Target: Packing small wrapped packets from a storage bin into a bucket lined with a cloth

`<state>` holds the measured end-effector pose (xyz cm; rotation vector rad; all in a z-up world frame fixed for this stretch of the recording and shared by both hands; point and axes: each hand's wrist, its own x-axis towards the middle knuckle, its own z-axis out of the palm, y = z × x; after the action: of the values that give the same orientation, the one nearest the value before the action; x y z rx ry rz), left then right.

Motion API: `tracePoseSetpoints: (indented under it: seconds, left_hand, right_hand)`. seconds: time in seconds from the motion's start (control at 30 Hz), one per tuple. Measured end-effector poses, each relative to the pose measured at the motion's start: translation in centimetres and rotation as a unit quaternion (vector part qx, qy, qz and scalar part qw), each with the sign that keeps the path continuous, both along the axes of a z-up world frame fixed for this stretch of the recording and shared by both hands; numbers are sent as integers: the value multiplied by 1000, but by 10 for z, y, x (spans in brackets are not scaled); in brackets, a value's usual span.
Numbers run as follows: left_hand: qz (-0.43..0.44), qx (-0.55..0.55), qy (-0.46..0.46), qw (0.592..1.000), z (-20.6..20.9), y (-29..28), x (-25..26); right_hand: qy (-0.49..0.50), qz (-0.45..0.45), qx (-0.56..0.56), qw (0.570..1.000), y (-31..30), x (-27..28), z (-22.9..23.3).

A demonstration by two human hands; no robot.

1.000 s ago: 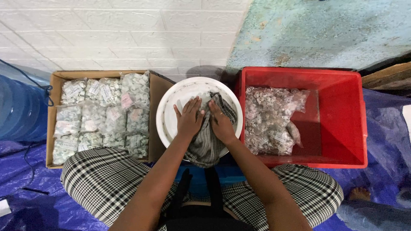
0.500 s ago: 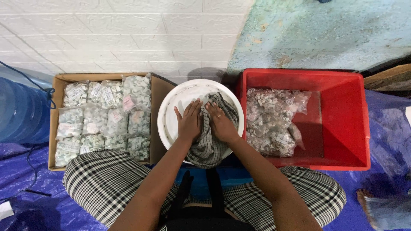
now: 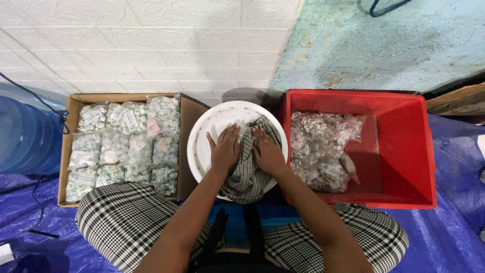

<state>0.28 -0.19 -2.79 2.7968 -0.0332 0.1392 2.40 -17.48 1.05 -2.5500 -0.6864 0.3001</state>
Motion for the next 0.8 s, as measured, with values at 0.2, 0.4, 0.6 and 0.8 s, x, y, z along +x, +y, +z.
tracePoseSetpoints:
  seconds: [0.2, 0.4, 0.6, 0.8]
  left_hand:
    - [-11, 27, 30, 999, 21, 0, -5]
    - [-15, 5, 20, 1000, 42, -1, -5]
    - [-2, 27, -74, 997, 47, -3, -11]
    - [6, 53, -120, 991, 47, -5, -9]
  right_hand:
    - [-27, 114, 35, 993, 2, -27, 14]
    - [-145, 230, 12, 962, -34, -23, 15]
    - [-141, 242, 31, 960, -50, -19, 11]
    - [-124, 212, 21, 969, -56, -12, 30]
